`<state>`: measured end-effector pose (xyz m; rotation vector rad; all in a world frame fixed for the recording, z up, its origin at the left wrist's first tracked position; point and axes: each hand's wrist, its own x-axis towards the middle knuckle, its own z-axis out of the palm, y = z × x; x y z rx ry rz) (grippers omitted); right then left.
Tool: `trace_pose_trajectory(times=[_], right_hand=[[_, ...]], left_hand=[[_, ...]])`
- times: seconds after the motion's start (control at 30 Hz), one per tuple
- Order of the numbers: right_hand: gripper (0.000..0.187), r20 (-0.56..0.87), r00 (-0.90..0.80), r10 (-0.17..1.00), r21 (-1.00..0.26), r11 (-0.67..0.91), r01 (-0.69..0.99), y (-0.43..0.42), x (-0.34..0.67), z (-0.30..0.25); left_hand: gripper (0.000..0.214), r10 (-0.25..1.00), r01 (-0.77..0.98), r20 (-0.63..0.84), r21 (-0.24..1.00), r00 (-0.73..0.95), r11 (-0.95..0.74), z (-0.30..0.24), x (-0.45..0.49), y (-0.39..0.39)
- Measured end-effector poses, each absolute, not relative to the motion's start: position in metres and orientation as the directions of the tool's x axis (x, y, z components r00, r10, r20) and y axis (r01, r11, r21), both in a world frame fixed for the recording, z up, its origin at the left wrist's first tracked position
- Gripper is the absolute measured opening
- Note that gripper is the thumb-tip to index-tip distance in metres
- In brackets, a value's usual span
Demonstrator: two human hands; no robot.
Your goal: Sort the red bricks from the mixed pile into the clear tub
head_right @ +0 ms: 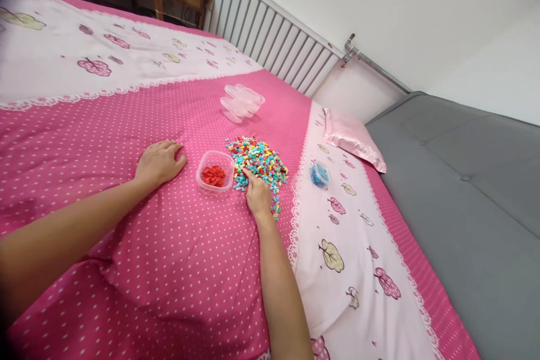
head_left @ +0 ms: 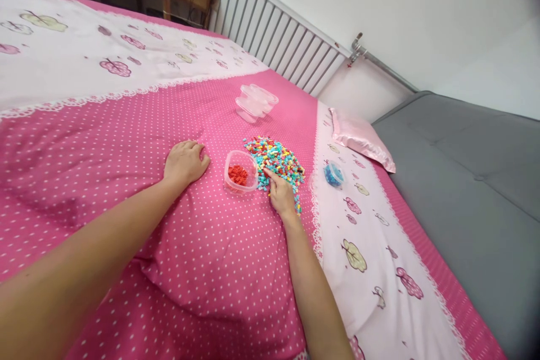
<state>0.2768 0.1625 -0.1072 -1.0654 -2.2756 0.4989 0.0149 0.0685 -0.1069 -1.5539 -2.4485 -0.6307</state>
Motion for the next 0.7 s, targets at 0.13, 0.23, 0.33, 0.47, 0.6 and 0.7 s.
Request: trace_pose_trajectory(times=[0.13,0.23,0.33,0.47,0.6,0.7], right_hand=[[0.039,0.321,-0.449,0.833,-0.494,0.553,0.671,0.162,0.28,-0.106],[0.038,0.345,-0.345,0.873,-0.535,0.484,0.692,0.164,0.284,-0.104],[0.038,0.342,-0.298,0.891,-0.596,0.451,0.664,0.166,0.288,-0.103],[0.037,0.327,-0.381,0.865,-0.635,0.5,0.589,0.168,0.287,-0.104],[0.03,0.313,-0.405,0.859,-0.602,0.509,0.615,0.167,0.28,-0.108],[0.026,0.294,-0.41,0.863,-0.554,0.504,0.663,0.164,0.278,-0.109]], left_hand=[[0.048,0.822,0.893,0.355,0.25,-0.445,0.375,-0.106,0.015,0.068],[0.048,0.823,0.89,0.35,0.259,-0.448,0.374,-0.106,0.015,0.068],[0.048,0.822,0.888,0.348,0.269,-0.451,0.373,-0.106,0.015,0.068],[0.048,0.821,0.89,0.351,0.25,-0.451,0.382,-0.108,0.014,0.069],[0.049,0.824,0.891,0.348,0.247,-0.448,0.38,-0.109,0.014,0.069],[0.049,0.824,0.893,0.354,0.253,-0.444,0.373,-0.108,0.014,0.069]])
